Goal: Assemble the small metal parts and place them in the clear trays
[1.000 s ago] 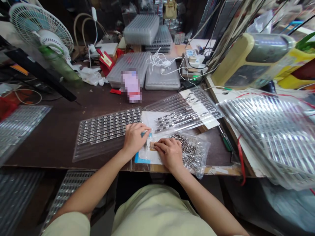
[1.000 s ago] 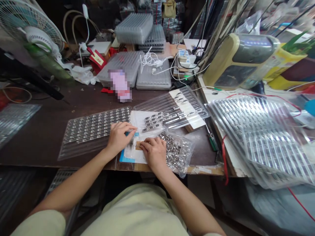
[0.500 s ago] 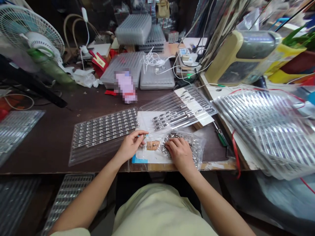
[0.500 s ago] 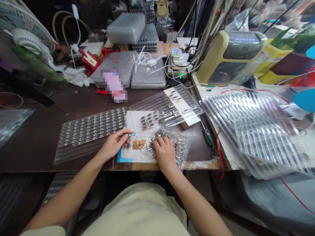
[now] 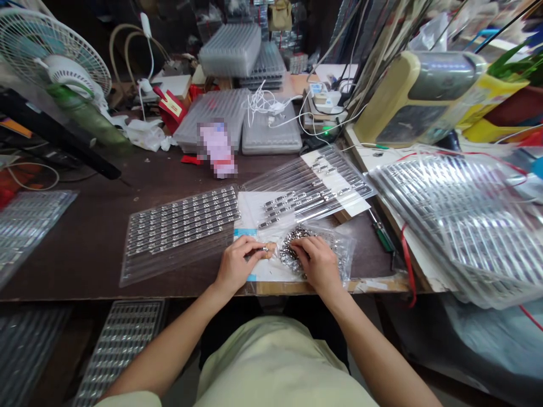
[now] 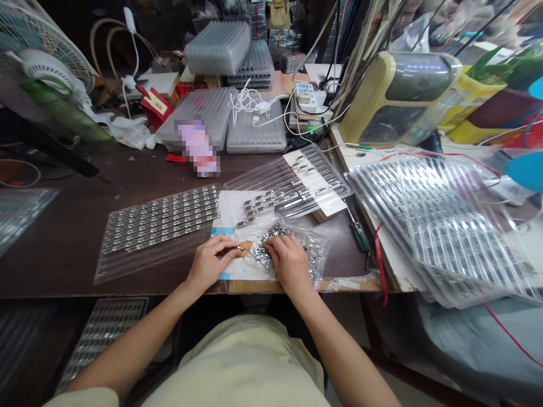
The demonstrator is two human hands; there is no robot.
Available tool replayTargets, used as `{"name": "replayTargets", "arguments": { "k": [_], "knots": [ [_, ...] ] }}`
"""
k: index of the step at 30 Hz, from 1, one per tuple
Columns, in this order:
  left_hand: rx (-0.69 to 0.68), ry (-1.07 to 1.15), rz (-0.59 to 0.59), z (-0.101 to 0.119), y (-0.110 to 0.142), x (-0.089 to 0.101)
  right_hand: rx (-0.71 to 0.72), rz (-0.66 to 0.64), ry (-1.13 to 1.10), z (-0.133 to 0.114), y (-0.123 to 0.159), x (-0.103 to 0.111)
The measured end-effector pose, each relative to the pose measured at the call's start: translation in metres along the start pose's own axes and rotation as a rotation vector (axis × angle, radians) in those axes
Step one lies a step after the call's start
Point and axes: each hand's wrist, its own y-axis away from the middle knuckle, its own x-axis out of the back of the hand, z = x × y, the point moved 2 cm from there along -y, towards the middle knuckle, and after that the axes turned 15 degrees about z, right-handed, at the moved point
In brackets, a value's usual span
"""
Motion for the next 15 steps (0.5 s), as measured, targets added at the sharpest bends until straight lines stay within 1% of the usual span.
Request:
{"name": "replayTargets", "arguments": {
  "k": [5,8,11,15],
  "knots": [
    [-0.012,-0.031,-0.027,0.002,0.000,-0.002,-0.069,-0.034,-0.073,0.001,-0.001,0.000],
    [-0.026,-0.052,-0.034,0.003,0.000,-0.003,-0.046,-0.029,-0.106,-0.001,-0.002,0.001],
    [-0.031,-0.069,-0.039,0.003,0.000,-0.004,-0.010,-0.031,-0.091,-0.004,-0.004,0.000],
    [-0.030,-0.095,-0.054,0.004,0.000,-0.006,-0.051,-0.048,-0.116,-0.011,-0.005,-0.007]
  ]
}}
